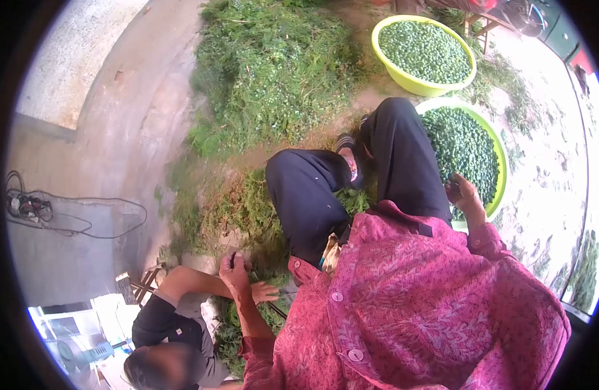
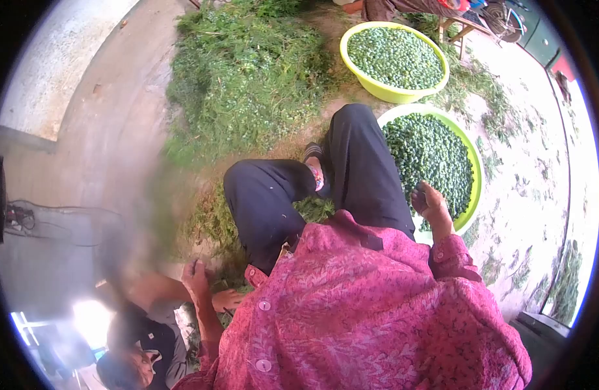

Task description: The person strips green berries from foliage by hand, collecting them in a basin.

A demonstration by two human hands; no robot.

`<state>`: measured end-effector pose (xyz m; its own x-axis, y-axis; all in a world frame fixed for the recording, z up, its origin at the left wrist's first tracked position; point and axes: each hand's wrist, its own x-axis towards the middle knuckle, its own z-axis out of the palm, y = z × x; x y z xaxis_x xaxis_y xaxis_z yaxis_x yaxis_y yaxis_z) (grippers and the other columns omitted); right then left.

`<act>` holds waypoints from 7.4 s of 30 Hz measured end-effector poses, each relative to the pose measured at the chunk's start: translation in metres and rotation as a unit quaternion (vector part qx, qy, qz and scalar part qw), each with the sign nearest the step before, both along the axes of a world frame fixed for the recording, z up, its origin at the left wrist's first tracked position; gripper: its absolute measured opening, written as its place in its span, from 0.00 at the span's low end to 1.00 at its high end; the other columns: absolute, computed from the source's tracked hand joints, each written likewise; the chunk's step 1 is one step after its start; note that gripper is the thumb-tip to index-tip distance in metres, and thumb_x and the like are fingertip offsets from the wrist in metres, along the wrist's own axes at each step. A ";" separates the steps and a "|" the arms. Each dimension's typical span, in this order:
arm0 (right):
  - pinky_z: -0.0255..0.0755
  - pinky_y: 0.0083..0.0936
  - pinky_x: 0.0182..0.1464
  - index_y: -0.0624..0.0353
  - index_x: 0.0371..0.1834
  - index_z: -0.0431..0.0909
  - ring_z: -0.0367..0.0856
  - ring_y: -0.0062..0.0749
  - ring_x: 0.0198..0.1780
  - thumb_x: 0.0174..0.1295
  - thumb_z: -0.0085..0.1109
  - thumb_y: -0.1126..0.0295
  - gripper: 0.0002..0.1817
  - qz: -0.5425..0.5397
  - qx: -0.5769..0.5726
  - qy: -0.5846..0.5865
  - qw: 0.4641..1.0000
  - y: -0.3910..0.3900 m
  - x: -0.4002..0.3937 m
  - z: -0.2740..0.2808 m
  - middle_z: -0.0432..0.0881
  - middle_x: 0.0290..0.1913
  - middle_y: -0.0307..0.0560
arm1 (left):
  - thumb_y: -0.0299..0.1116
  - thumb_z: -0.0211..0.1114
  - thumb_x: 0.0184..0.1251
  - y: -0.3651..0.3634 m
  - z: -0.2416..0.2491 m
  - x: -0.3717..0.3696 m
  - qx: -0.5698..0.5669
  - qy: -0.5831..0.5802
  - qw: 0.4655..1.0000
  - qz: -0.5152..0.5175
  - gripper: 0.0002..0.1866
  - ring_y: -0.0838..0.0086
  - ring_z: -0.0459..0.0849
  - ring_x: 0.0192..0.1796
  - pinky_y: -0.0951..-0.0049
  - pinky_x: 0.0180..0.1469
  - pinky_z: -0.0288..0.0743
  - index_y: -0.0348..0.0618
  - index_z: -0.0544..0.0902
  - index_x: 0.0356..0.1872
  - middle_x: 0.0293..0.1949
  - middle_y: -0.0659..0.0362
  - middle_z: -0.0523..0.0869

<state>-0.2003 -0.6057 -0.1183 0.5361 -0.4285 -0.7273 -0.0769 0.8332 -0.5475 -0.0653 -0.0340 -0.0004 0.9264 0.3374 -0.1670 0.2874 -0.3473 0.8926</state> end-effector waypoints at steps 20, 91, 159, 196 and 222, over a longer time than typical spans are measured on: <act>0.72 0.23 0.30 0.55 0.29 0.71 0.74 0.26 0.26 0.58 0.53 0.65 0.07 0.005 0.037 -0.090 0.995 0.009 -0.049 -0.040 0.72 0.23 0.37 | 0.30 0.58 0.59 -0.025 0.043 0.015 0.045 -0.081 0.995 -0.030 0.13 0.77 0.76 0.22 0.78 0.25 0.71 0.30 0.76 0.41 0.26 0.57 0.79; 0.70 0.37 0.50 0.58 0.51 0.71 0.71 0.42 0.50 0.56 0.55 0.68 0.19 0.742 -0.420 -0.028 0.522 0.204 0.580 -0.215 0.71 0.48 0.54 | 0.36 0.61 0.54 -0.190 -0.247 0.345 0.063 0.164 0.933 -0.313 0.15 0.68 0.81 0.32 0.71 0.38 0.73 0.37 0.79 0.40 0.30 0.51 0.82; 0.62 0.38 0.49 0.56 0.27 0.77 0.72 0.41 0.45 0.47 0.53 0.69 0.06 0.659 -0.647 -0.080 0.375 0.149 0.498 -0.206 0.74 0.35 0.47 | 0.35 0.61 0.54 -0.200 -0.271 0.330 0.082 0.220 0.878 -0.416 0.15 0.72 0.80 0.29 0.72 0.35 0.73 0.37 0.78 0.40 0.30 0.52 0.82; 0.68 0.21 0.30 0.61 0.29 0.78 0.73 0.21 0.28 0.52 0.53 0.69 0.08 0.501 -0.160 -0.218 0.822 0.155 0.423 0.156 0.77 0.28 0.36 | 0.24 0.63 0.43 -0.236 0.071 0.285 0.301 -0.396 0.741 -0.451 0.25 0.63 0.75 0.48 0.61 0.53 0.64 0.46 0.75 0.50 0.49 0.54 0.76; 0.70 0.17 0.31 0.60 0.31 0.77 0.73 0.17 0.26 0.53 0.64 0.61 0.13 0.435 -0.251 -0.220 0.836 0.181 0.455 0.144 0.76 0.27 0.35 | 0.33 0.63 0.58 -0.157 0.042 0.329 -0.256 -0.102 0.957 -0.094 0.09 0.86 0.65 0.19 0.83 0.21 0.59 0.38 0.82 0.33 0.24 0.64 0.80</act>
